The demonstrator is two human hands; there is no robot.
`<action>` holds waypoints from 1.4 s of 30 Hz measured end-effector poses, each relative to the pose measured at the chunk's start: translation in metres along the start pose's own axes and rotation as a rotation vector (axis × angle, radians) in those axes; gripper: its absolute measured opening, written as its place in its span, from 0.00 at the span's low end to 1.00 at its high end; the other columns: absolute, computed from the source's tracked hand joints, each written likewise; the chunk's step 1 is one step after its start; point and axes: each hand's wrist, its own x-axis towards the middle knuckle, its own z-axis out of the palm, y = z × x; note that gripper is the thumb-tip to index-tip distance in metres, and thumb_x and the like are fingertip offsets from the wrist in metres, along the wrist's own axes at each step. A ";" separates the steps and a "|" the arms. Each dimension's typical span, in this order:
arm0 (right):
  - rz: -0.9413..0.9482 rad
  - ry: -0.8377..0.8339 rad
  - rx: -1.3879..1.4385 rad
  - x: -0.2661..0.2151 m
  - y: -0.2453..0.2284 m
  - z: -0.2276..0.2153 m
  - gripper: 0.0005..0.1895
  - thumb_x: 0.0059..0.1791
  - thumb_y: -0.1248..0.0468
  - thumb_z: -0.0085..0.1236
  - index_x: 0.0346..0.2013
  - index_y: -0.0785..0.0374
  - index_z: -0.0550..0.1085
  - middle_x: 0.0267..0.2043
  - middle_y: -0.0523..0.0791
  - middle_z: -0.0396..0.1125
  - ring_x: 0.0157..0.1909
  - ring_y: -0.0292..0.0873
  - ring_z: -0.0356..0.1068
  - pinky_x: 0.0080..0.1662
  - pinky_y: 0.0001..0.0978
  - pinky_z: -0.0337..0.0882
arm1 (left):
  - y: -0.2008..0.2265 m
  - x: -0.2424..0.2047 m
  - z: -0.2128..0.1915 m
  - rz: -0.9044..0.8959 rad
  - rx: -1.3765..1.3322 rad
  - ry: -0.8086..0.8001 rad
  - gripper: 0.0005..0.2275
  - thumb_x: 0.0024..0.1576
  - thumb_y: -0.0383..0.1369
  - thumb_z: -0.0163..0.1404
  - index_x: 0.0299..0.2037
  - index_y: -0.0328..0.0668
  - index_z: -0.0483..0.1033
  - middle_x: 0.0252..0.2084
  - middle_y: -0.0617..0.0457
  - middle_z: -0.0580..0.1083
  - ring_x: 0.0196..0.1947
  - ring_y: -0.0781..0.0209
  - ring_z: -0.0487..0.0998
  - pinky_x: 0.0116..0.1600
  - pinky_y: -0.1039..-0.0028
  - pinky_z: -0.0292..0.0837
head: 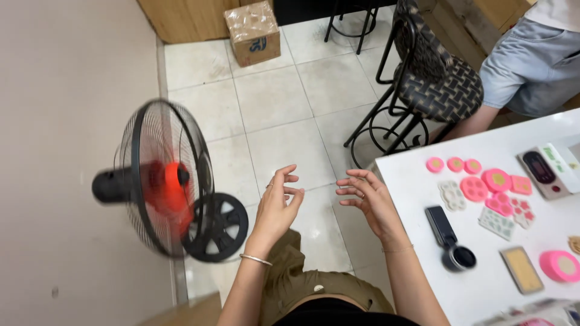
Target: Picking up and inspecting various flower-shaped wax candles on a workshop table and shelf.
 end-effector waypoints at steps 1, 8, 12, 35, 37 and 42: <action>-0.005 0.012 0.006 0.021 -0.010 0.009 0.17 0.53 0.60 0.51 0.54 0.63 0.69 0.47 0.51 0.73 0.46 0.45 0.75 0.45 0.39 0.76 | 0.003 0.025 -0.010 0.006 0.002 -0.012 0.24 0.56 0.34 0.52 0.64 0.46 0.65 0.53 0.49 0.76 0.43 0.60 0.82 0.49 0.68 0.75; -0.078 0.064 0.024 0.150 -0.060 0.050 0.13 0.54 0.62 0.49 0.51 0.64 0.71 0.47 0.50 0.74 0.46 0.43 0.75 0.45 0.38 0.77 | 0.016 0.174 -0.063 0.042 0.058 0.001 0.21 0.59 0.33 0.52 0.62 0.45 0.66 0.52 0.50 0.77 0.43 0.60 0.82 0.45 0.66 0.75; 0.008 0.121 0.004 0.212 -0.067 0.056 0.12 0.53 0.63 0.50 0.49 0.64 0.73 0.45 0.50 0.74 0.45 0.43 0.75 0.43 0.38 0.77 | -0.008 0.242 -0.061 0.062 0.060 -0.041 0.18 0.60 0.34 0.53 0.60 0.44 0.69 0.51 0.50 0.78 0.43 0.60 0.83 0.46 0.71 0.74; -0.088 0.335 0.165 0.627 -0.226 -0.026 0.12 0.52 0.65 0.52 0.49 0.64 0.71 0.47 0.49 0.73 0.43 0.43 0.75 0.43 0.37 0.76 | 0.043 0.712 0.031 0.136 0.196 -0.277 0.19 0.58 0.36 0.54 0.59 0.46 0.71 0.65 0.47 0.62 0.53 0.51 0.77 0.50 0.65 0.75; -0.084 0.400 0.196 0.647 -0.226 -0.039 0.12 0.52 0.65 0.52 0.49 0.64 0.71 0.47 0.49 0.73 0.43 0.43 0.75 0.43 0.37 0.76 | 0.046 0.748 0.045 0.107 0.234 -0.356 0.19 0.57 0.37 0.55 0.59 0.47 0.71 0.67 0.48 0.59 0.51 0.50 0.77 0.51 0.65 0.75; -0.059 0.534 0.272 0.706 -0.240 -0.067 0.12 0.51 0.66 0.51 0.49 0.64 0.71 0.48 0.48 0.73 0.43 0.43 0.75 0.42 0.37 0.75 | 0.052 0.846 0.083 0.186 0.190 -0.493 0.21 0.58 0.35 0.54 0.62 0.47 0.66 0.68 0.46 0.56 0.54 0.51 0.76 0.50 0.65 0.75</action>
